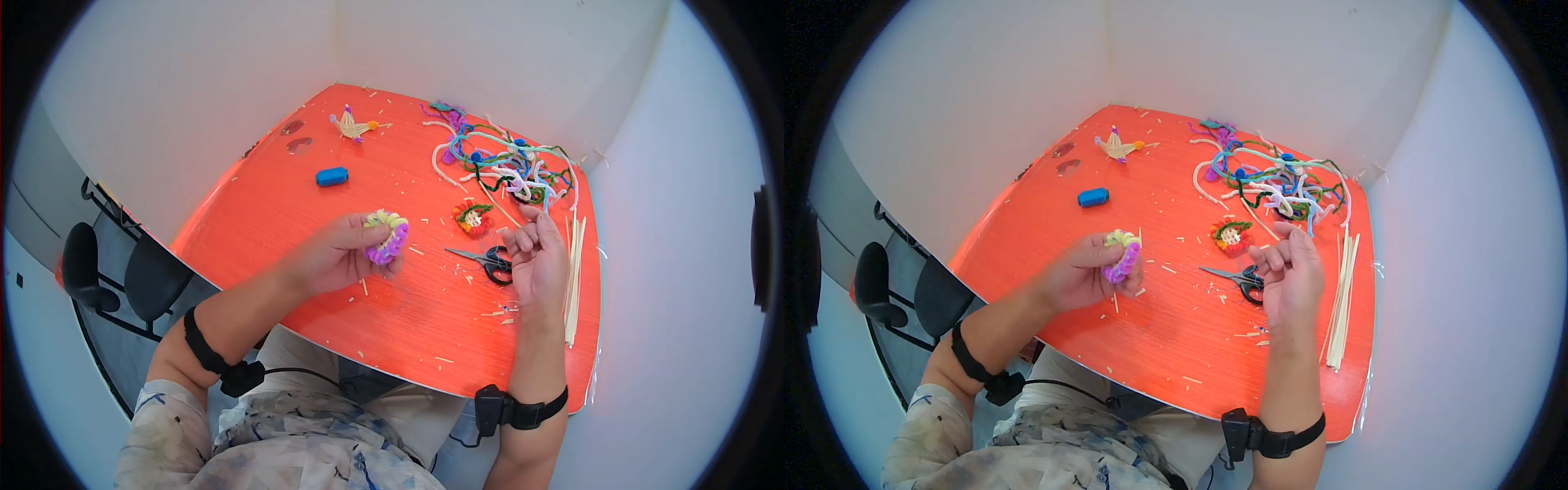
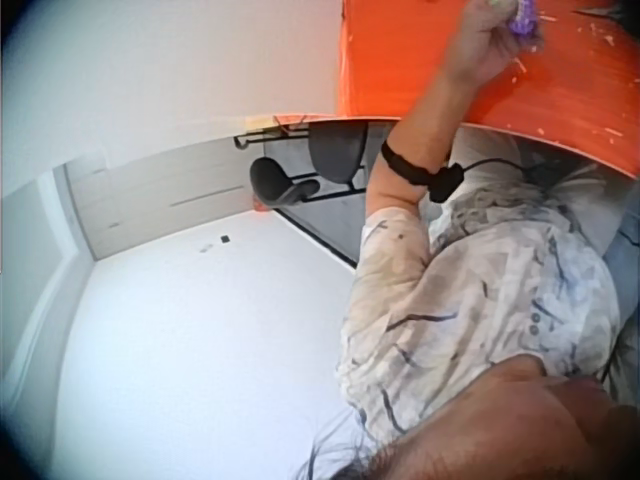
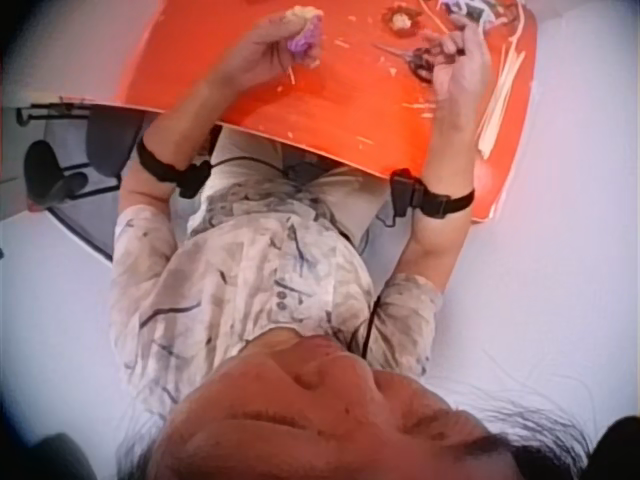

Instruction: Weave bamboo strips through a pre-formed frame to create a craft item.

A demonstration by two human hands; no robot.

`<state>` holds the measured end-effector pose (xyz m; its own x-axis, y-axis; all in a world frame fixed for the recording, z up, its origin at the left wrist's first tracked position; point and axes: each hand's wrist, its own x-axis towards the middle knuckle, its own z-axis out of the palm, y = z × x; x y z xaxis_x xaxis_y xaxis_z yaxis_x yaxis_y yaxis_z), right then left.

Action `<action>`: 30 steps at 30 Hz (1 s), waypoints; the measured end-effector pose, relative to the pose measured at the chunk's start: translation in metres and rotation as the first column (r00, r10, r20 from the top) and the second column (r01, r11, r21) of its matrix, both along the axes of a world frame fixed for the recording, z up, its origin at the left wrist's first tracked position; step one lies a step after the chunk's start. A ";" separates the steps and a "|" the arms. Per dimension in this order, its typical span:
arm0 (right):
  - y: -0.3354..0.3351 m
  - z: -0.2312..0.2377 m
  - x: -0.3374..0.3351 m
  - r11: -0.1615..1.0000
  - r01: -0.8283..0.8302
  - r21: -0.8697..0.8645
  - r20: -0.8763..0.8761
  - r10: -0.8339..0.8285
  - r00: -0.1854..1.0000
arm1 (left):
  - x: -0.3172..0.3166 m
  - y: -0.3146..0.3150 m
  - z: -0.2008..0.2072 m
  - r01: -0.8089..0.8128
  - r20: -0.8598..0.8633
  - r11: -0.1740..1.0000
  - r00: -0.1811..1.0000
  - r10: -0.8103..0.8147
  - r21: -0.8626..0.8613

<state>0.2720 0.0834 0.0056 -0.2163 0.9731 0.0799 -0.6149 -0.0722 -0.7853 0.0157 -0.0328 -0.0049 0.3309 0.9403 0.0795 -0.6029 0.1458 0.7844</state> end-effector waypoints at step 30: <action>-0.036 0.001 -0.027 0.814 -0.576 0.067 0.584 0.436 0.685 | 0.019 0.008 0.032 -0.014 -0.198 0.997 0.980 -0.001 -0.071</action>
